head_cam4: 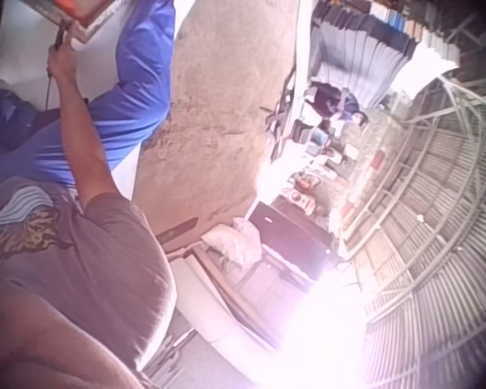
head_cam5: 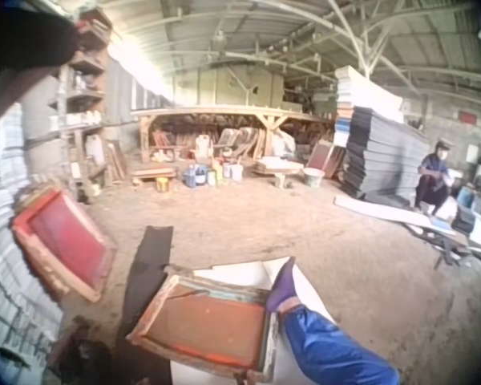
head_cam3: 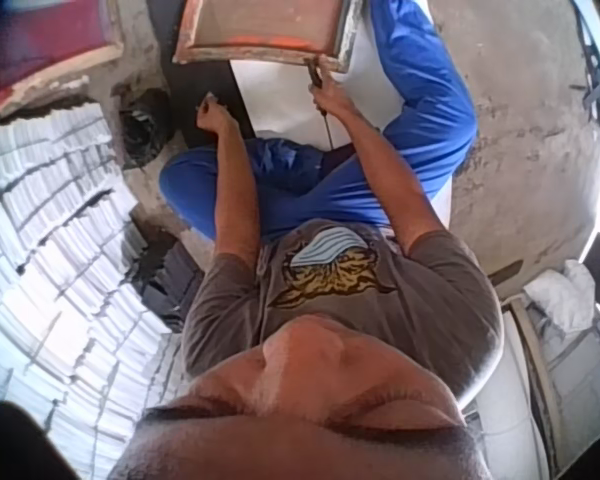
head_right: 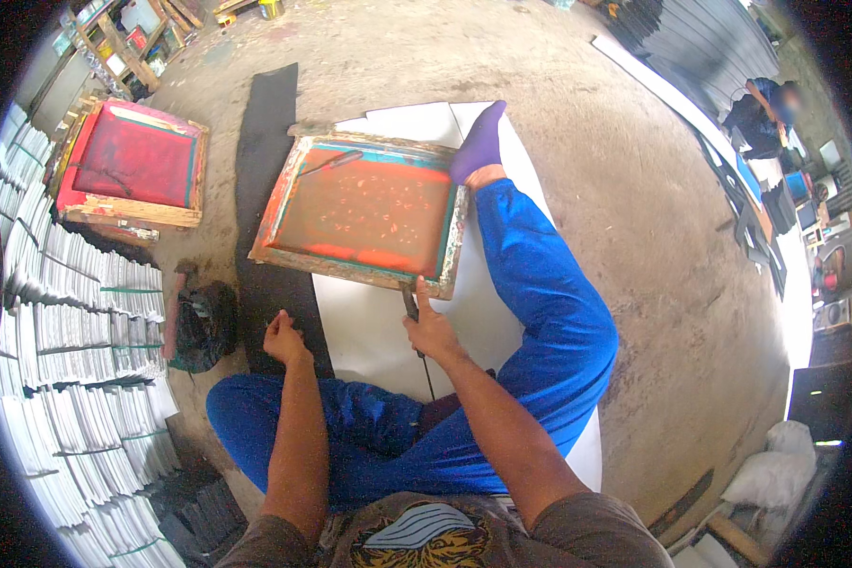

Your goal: The person sits on the floor and uses a squeegee to pull red ink across a screen printing frame onto a white sheet. The person repeatedly repositions the frame and applies ink to the screen to continue printing.

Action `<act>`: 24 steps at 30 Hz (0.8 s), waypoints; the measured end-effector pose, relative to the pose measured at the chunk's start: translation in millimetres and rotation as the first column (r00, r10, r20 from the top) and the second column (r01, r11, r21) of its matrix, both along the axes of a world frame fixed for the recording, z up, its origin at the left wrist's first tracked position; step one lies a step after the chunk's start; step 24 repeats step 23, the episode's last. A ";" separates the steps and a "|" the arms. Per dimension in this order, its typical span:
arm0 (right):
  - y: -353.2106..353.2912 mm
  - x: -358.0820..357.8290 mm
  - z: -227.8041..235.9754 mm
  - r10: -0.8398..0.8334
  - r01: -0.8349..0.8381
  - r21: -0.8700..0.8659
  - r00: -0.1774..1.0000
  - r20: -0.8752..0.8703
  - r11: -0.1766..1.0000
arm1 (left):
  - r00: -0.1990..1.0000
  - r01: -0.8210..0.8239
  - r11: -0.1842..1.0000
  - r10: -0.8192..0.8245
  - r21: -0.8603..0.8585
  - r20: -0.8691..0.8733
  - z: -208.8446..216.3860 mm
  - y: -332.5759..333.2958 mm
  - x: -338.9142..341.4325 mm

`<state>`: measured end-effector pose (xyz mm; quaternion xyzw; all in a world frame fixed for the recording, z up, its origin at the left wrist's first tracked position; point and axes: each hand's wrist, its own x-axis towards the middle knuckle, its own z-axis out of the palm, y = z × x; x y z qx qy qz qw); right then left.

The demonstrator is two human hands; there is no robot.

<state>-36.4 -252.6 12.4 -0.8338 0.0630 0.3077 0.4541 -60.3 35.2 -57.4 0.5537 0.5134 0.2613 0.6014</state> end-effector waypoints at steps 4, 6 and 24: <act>-2.9 -1.1 0.5 0.023 -0.023 0.011 1.000 0.005 1.000 | 1.000 -0.019 1.000 0.019 0.018 0.009 2.9 -1.0 -0.8; 0.0 -0.5 8.8 0.064 -0.063 0.009 0.998 -0.020 0.998 | 0.999 -0.033 0.997 0.033 0.074 -0.001 -10.2 9.0 -3.6; 16.9 27.4 29.7 0.153 -0.125 -0.466 0.988 0.023 0.876 | 0.998 -0.001 0.981 0.012 0.194 -0.057 4.4 -10.7 0.2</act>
